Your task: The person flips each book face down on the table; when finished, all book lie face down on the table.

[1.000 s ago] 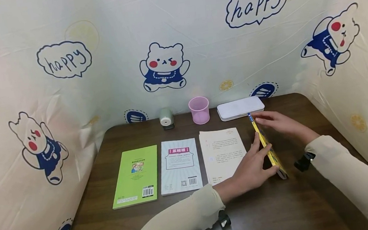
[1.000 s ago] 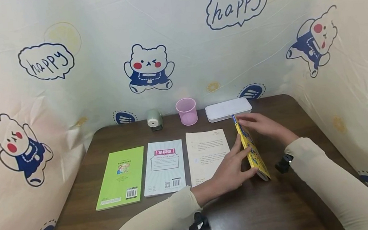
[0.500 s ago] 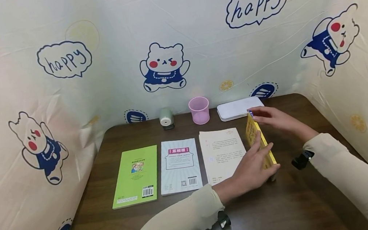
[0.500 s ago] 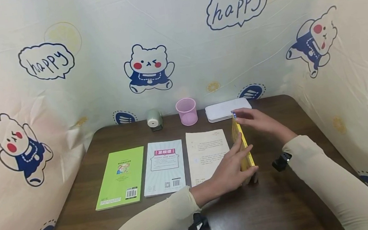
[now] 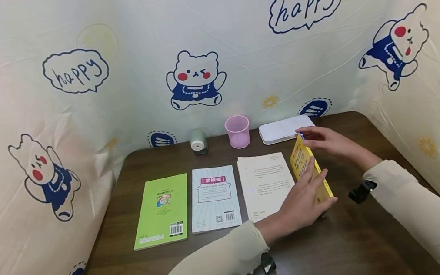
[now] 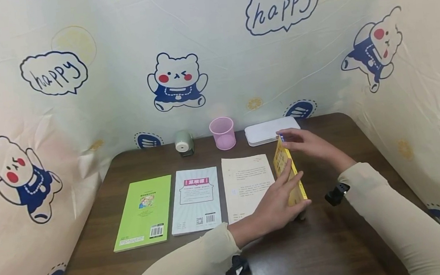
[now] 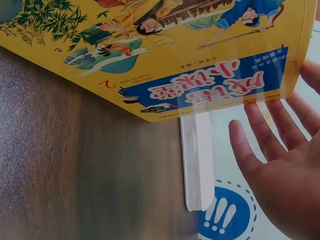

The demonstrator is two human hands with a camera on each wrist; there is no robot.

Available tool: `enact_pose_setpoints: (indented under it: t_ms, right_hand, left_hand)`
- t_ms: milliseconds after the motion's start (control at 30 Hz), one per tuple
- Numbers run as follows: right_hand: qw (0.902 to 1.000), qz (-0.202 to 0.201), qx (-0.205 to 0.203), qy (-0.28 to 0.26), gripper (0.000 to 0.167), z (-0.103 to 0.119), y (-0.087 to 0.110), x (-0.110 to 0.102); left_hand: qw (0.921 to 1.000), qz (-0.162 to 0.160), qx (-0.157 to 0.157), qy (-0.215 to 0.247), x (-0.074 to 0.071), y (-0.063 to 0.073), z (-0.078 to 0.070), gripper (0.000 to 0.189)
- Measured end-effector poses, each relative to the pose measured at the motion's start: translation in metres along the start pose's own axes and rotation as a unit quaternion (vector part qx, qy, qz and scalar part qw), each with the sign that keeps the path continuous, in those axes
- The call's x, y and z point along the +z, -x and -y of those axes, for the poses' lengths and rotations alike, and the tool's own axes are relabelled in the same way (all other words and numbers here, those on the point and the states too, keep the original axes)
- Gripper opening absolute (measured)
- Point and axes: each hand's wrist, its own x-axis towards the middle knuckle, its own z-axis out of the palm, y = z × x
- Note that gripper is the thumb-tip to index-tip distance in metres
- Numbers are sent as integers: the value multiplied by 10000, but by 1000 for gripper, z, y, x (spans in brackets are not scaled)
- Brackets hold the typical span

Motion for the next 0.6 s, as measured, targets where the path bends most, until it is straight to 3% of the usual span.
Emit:
enact_pose_setpoints:
  t_ms: [300,467,600]
  right_hand:
    - [9998,-103,-36,180,57,-2,7,-8]
    - [9997,-121,77,215,58,-4,11,-13]
    - [9996,-123,160,183,59,-9,13,-17]
  left_hand:
    - [9992,90,-163,343,10,-2,7,90]
    - [9972,457,-417,414,17,-1,12,91]
    - [9964,689,-439,234,23,0,16,83]
